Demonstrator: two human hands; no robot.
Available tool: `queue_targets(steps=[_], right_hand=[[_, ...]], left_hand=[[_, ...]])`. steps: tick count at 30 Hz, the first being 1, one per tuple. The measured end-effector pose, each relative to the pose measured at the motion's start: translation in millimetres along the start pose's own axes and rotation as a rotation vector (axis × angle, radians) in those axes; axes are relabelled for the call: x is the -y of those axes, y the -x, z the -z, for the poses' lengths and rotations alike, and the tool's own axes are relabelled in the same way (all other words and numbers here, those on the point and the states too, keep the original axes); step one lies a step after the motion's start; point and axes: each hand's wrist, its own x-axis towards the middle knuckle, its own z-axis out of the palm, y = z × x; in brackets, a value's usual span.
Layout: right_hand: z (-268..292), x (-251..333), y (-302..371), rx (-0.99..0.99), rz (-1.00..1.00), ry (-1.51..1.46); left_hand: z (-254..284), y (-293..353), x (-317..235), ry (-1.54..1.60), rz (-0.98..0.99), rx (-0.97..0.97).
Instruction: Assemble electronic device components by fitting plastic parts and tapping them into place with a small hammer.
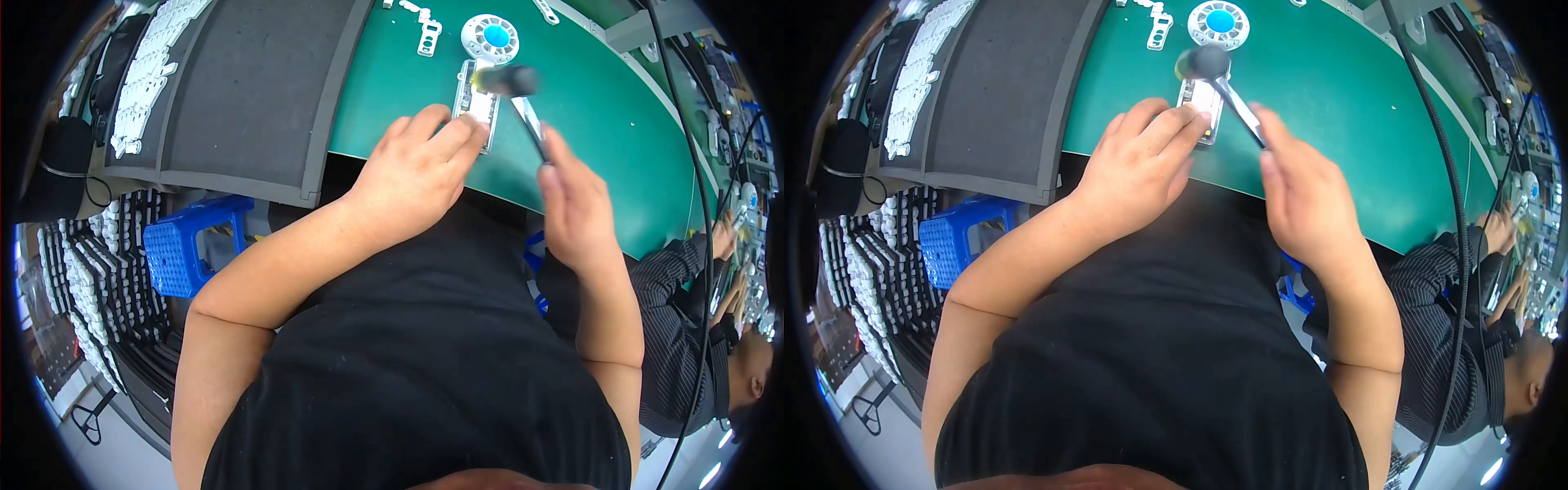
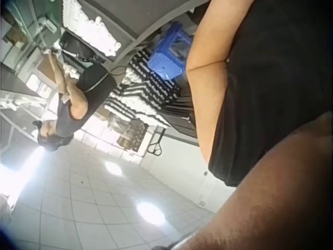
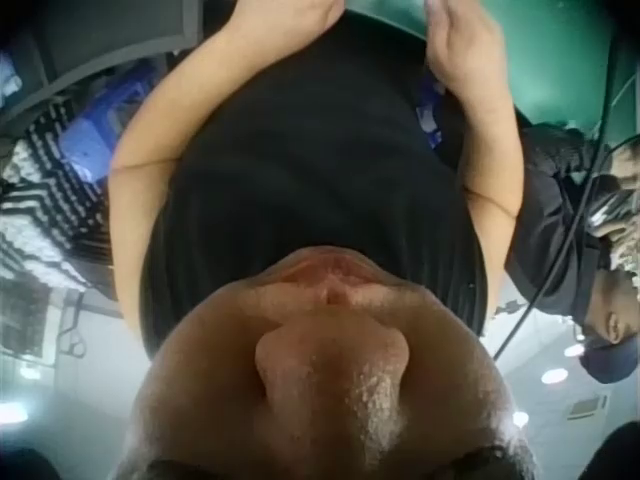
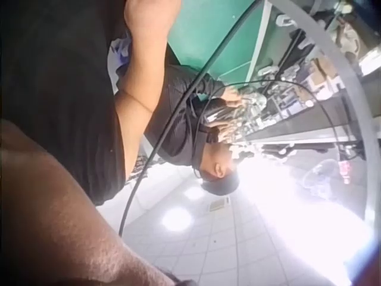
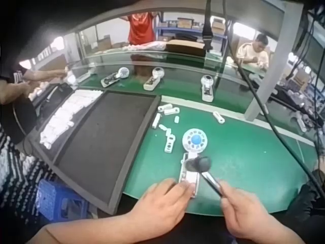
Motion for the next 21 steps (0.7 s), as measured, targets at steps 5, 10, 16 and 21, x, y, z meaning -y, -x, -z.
queue_targets(steps=[5,10,16,21], right_hand=[[11.8,1.3,18.4,-0.178,-0.260,-0.338],[-0.9,-9.1,8.6,0.121,-0.283,0.016],[-3.6,-24.7,8.1,-0.019,-0.491,-0.260],[-6.0,-31.3,6.7,-0.059,-0.695,-0.528]], left_hand=[[0.0,0.2,0.3,-0.007,0.000,0.010],[4.0,-3.4,0.5,0.024,0.025,0.062],[17.1,-10.2,3.7,0.146,0.068,0.123],[3.7,-19.1,6.4,0.118,0.174,0.037]])
